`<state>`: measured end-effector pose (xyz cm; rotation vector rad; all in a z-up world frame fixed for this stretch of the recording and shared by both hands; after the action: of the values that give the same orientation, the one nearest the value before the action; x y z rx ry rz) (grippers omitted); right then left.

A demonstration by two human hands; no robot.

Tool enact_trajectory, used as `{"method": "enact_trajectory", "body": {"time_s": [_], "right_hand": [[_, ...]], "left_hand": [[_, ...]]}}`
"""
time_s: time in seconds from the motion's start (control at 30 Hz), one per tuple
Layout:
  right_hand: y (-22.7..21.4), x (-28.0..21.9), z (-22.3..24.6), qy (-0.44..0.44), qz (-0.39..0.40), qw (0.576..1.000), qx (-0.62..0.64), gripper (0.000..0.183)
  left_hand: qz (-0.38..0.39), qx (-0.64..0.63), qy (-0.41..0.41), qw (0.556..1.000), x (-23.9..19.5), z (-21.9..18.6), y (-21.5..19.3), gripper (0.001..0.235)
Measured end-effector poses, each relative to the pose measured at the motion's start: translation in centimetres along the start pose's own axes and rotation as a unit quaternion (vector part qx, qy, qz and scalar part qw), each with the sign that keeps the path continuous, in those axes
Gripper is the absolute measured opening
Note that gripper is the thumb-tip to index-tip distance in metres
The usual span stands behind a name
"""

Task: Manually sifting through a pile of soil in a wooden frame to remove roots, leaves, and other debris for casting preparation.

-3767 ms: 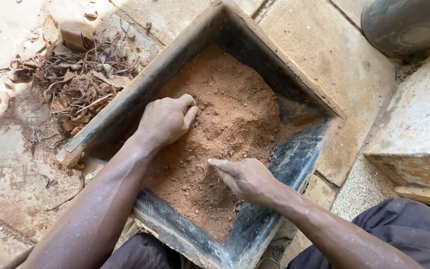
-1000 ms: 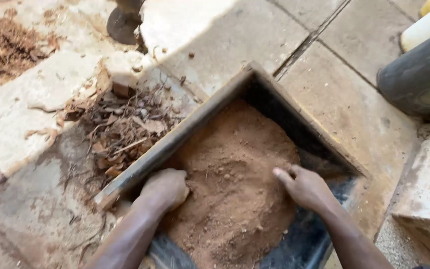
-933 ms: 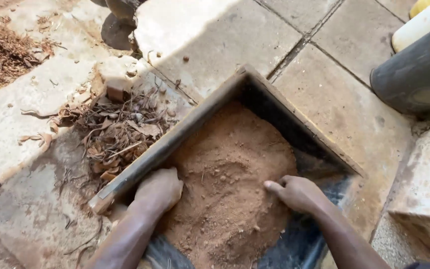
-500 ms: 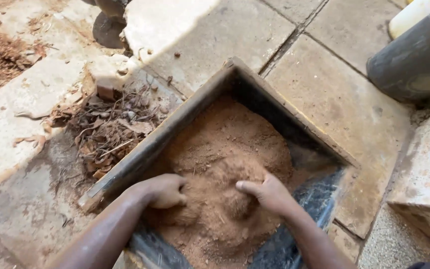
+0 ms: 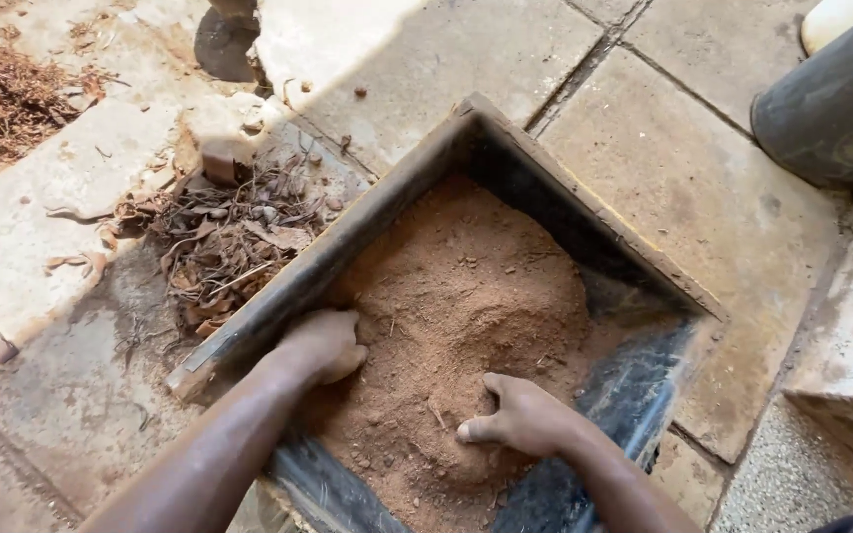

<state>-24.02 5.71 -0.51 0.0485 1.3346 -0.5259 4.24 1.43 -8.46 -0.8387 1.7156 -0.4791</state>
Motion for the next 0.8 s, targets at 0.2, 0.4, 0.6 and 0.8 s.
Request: {"method": "enact_trajectory", "body": {"time_s": [0.2, 0.4, 0.6, 0.8], "right_hand": [[-1.1, -3.5, 3.2, -0.11, -0.212, 0.967, 0.084, 0.017], [0.6, -1.9, 3.3, -0.139, -0.177, 0.968, -0.11, 0.029], [-3.9, -5.0, 1.7, -0.165, -0.259, 0.952, -0.008, 0.051], [-4.6, -3.0, 2.6, -0.245, -0.174, 0.923, 0.239, 0.052]], "left_hand": [[0.142, -0.032, 0.089, 0.985, -0.8, -1.8, -0.6, 0.029], [0.18, 0.036, 0.047, 0.982, 0.1, -2.0, -0.9, 0.031], [0.079, -0.022, 0.053, 0.995, 0.7, -1.1, -1.3, 0.043], [0.102, -0.024, -0.005, 0.994, -1.2, -1.6, -2.6, 0.039]]}}
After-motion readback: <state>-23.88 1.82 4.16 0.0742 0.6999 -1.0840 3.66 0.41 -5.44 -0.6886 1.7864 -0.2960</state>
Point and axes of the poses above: each hand's wrist, its own x-axis towards the middle knuckle, its own y-axis out of the palm, z = x × y, the point moved 2 cm from there along x, towards the middle knuckle, and after that the axes turned 6 degrees about z, right-handed, at the moved point
